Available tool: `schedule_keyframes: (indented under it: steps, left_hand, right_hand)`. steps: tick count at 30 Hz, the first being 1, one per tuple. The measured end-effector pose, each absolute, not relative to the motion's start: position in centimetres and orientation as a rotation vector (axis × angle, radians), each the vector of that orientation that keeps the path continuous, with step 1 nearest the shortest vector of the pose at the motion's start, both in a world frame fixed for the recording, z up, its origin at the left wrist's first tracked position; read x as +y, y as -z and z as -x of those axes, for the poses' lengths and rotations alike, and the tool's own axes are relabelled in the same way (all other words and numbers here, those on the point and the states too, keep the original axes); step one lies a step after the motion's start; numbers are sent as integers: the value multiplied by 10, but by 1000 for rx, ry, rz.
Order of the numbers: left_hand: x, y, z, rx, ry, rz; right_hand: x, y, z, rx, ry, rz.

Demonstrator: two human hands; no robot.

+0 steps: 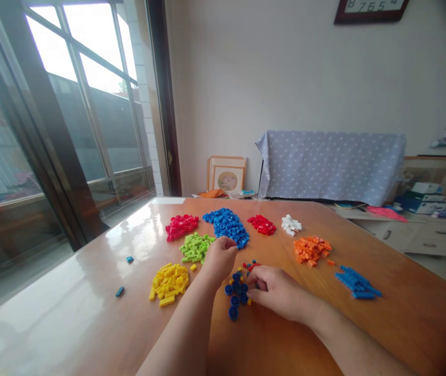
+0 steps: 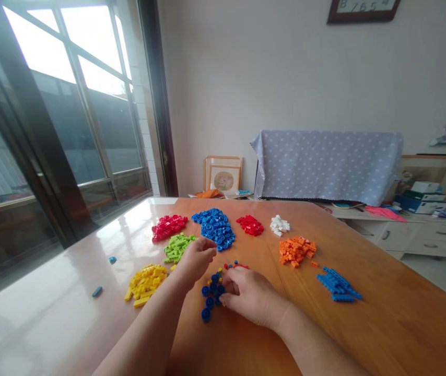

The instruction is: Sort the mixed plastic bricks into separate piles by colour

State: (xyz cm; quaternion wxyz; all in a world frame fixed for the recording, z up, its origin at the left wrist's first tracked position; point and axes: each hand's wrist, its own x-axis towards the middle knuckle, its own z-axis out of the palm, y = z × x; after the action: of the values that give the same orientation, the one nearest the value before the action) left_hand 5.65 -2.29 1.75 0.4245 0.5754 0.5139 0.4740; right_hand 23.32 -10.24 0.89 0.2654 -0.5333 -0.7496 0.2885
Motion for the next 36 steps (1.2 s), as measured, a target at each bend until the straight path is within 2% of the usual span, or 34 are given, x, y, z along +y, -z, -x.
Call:
schedule_keyframes:
  steps: [6, 13, 20, 24, 30, 36]
  left_hand:
    - [-21, -14, -51, 1318, -1189, -1475]
    - [-23, -15, -51, 1287, -1152, -1548]
    - [-36, -18, -60, 1037, -1047, -1559]
    - [-36, -11, -69, 944, -966, -1603]
    - [-18, 3, -67, 1282, -1097, -1727]
    - [-15, 8, -61, 1506, -1071, -2095]
  right_hand:
    - [-113, -26, -219, -2242, -537, 1412]
    - [-110, -18, -216, -2210, -445, 1419]
    - [-81, -3, -233, -1658, -745, 1348]
    - [-69, 9, -236, -1495, -795, 1303]
    - [-64, 10, -239, -1365, -852, 1297]
    - [-55, 12, -256, -1270, -829, 1315]
